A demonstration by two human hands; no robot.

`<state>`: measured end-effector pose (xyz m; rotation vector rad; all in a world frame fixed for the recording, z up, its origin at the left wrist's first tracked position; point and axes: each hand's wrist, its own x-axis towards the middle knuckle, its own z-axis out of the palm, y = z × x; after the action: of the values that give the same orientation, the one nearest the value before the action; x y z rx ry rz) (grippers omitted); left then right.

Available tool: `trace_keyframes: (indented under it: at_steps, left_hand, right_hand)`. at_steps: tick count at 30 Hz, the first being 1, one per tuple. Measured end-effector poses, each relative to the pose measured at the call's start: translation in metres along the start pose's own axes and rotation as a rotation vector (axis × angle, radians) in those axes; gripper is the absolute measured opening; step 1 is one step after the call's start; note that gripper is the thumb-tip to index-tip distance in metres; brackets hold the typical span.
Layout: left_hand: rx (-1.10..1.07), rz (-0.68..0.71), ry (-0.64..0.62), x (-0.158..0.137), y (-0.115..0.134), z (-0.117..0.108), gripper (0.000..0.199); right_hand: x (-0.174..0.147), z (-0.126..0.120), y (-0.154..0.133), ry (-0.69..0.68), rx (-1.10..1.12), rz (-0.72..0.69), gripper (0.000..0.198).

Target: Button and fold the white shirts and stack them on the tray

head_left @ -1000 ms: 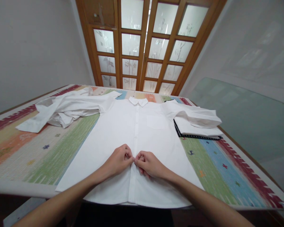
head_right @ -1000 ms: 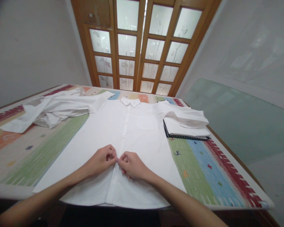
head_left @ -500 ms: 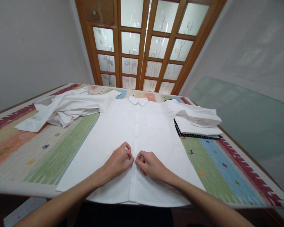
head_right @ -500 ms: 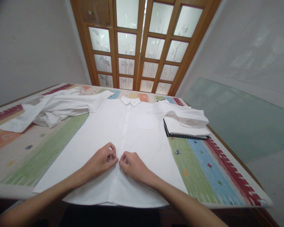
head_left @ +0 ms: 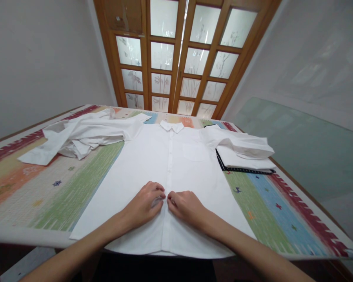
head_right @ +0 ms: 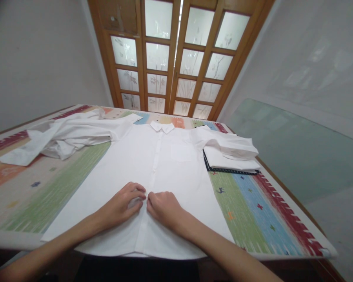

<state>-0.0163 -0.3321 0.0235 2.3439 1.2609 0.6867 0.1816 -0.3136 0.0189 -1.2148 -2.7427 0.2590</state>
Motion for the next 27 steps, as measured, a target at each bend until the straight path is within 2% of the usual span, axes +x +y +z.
trace_keyframes:
  at_steps: [3,5,8,10,11,14,16,21,27]
  left_hand:
    - [0.127,0.018,-0.016,-0.001,-0.011,-0.001,0.032]
    - [0.207,0.059,-0.075,-0.004,-0.019,-0.001,0.04]
    - [0.298,0.126,-0.152,-0.012,-0.026,-0.002,0.05]
    - [0.338,0.161,-0.162,-0.018,-0.028,-0.003,0.056]
    - [0.351,0.175,-0.156,-0.022,-0.028,-0.004,0.057]
    - [0.37,0.206,-0.134,-0.029,-0.028,-0.008,0.062]
    - [0.379,0.207,-0.13,-0.031,-0.03,-0.012,0.063]
    - [0.429,0.162,-0.167,-0.029,-0.046,-0.023,0.06]
    - [0.502,0.031,-0.127,-0.014,-0.082,-0.034,0.06]
  right_hand:
    - [-0.001,0.006,-0.004,0.0,-0.183,-0.146,0.018]
    - [-0.005,0.009,-0.004,0.032,-0.221,-0.282,0.02]
    - [-0.013,0.012,-0.001,0.114,-0.153,-0.383,0.018]
    - [-0.02,0.011,0.001,0.178,-0.062,-0.387,0.014]
    - [-0.023,0.01,0.001,0.193,-0.022,-0.381,0.021]
    - [-0.034,0.004,0.002,0.11,0.05,-0.4,0.054]
    - [-0.04,-0.002,0.002,0.008,0.084,-0.431,0.063]
    - [-0.049,-0.015,0.002,-0.108,0.155,-0.457,0.063]
    - [-0.05,-0.019,0.001,-0.124,0.17,-0.478,0.056]
